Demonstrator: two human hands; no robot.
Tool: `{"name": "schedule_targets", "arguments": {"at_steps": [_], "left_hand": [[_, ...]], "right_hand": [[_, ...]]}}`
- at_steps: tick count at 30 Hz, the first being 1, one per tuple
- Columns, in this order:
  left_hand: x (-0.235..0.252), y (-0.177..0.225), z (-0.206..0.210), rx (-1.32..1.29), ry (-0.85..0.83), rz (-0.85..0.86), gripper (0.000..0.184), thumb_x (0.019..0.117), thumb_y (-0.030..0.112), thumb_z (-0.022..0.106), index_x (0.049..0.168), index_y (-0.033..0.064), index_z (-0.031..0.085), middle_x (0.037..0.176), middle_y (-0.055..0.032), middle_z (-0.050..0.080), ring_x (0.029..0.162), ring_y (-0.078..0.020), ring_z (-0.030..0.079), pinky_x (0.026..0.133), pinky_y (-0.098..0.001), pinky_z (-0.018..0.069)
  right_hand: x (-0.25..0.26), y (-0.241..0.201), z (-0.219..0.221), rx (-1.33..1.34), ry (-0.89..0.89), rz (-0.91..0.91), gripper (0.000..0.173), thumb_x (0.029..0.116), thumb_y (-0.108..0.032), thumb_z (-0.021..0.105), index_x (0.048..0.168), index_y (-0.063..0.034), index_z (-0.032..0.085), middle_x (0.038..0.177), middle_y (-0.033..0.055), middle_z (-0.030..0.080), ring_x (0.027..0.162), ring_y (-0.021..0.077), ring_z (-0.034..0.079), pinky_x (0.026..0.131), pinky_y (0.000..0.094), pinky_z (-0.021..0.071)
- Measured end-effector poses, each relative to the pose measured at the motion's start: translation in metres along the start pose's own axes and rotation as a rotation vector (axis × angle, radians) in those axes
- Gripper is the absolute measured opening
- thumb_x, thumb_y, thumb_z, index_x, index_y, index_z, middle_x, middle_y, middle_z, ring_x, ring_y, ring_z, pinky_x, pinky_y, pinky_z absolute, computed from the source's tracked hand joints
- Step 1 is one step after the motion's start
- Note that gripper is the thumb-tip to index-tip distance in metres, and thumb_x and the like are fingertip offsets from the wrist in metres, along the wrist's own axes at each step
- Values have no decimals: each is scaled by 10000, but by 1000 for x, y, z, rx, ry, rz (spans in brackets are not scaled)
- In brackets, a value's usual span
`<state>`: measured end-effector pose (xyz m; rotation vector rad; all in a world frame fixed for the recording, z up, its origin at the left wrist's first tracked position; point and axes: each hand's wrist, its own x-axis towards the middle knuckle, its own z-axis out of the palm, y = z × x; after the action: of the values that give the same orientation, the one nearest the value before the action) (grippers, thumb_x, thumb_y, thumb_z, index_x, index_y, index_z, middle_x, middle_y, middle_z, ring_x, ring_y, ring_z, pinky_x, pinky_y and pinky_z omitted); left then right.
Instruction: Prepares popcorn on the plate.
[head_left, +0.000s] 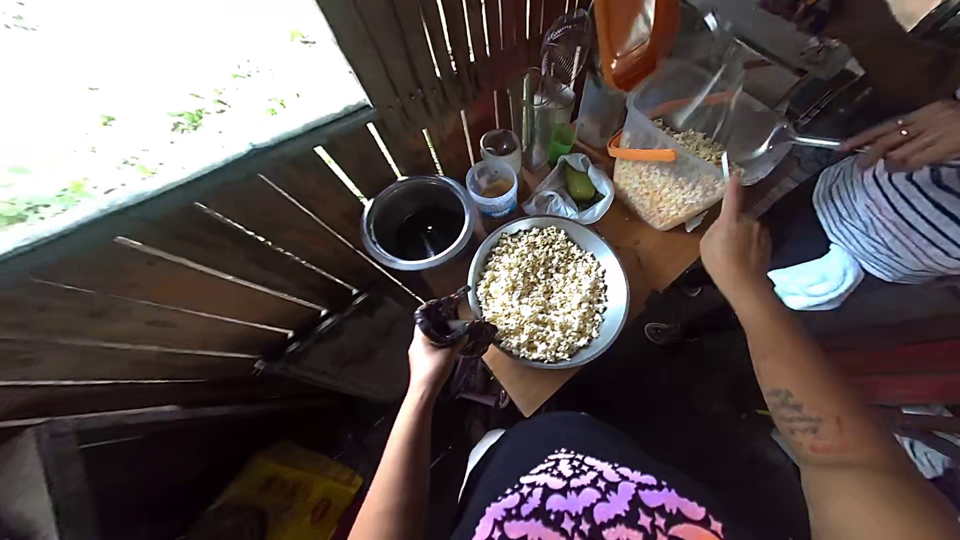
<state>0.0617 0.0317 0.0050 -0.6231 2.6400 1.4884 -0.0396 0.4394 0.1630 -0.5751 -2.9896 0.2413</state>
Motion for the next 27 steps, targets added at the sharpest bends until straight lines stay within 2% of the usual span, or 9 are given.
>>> {"name": "schedule_targets", "arguments": {"at_steps": [5,6,7,10,12,13,15,21,27], "left_hand": [[6,-2,-9,46,-89,46,797,794,247,857,1448,-12,482,1265,-181,681,1195,-252,657,1071,-465,493],[6,-3,-10,46,-96,72,778,794,251,855,1429,-23,499,1236,-182,694,1174,-254,669,1058,-470,500],[6,-4,-12,56,-103,98,763,796,267,851,1416,-21,512,1210,-174,707,1151,-250,682,1044,-473,511],[7,-6,-16,144,-136,161,724,808,343,828,1382,2,547,1137,-161,734,1085,-275,711,985,-513,536],[8,-6,-19,220,-163,189,701,807,385,819,1350,14,574,1095,-165,743,1052,-308,721,950,-557,540],[9,-6,-19,255,-180,201,696,812,401,812,1344,18,579,1082,-170,745,1042,-324,723,939,-576,539],[7,-6,-20,292,-216,217,690,825,415,799,1347,22,577,1071,-174,745,1038,-343,722,929,-593,536],[3,-9,-16,311,-227,223,687,825,421,798,1345,29,581,1054,-173,748,1023,-351,724,906,-597,539],[0,1,-24,430,-360,243,732,833,445,780,1392,39,538,1074,-186,738,1043,-374,714,908,-595,536]], "right_hand": [[-91,-25,43,-86,-109,-190,503,1075,-66,333,1573,-75,406,1144,281,708,1045,450,708,905,584,545],[-106,-53,-2,-149,-471,-137,525,1106,-72,266,1629,-46,232,1390,277,598,1288,418,601,1079,528,464],[-117,-72,-25,-148,-629,-87,529,1107,-59,270,1630,-19,202,1473,282,529,1372,411,533,1134,503,418],[-136,-76,-21,-124,-692,7,551,1101,-46,306,1635,-12,177,1480,296,510,1388,416,513,1140,493,413],[-141,-43,32,-149,-607,29,576,1102,-81,310,1651,-57,137,1453,278,538,1338,413,558,1102,515,449],[-147,-14,87,-133,-339,31,560,1065,-78,373,1621,-91,309,1293,265,655,1163,427,666,981,549,522],[-147,11,128,-151,-415,120,602,1071,-94,349,1655,-159,215,1314,222,656,1180,404,663,985,546,525],[-202,-18,125,-43,-533,155,591,1075,-63,336,1650,-145,229,1316,234,656,1188,410,661,1002,553,516],[-220,-38,107,-71,-381,151,583,1077,-77,320,1651,-137,232,1293,233,663,1121,398,689,952,519,545]]}}
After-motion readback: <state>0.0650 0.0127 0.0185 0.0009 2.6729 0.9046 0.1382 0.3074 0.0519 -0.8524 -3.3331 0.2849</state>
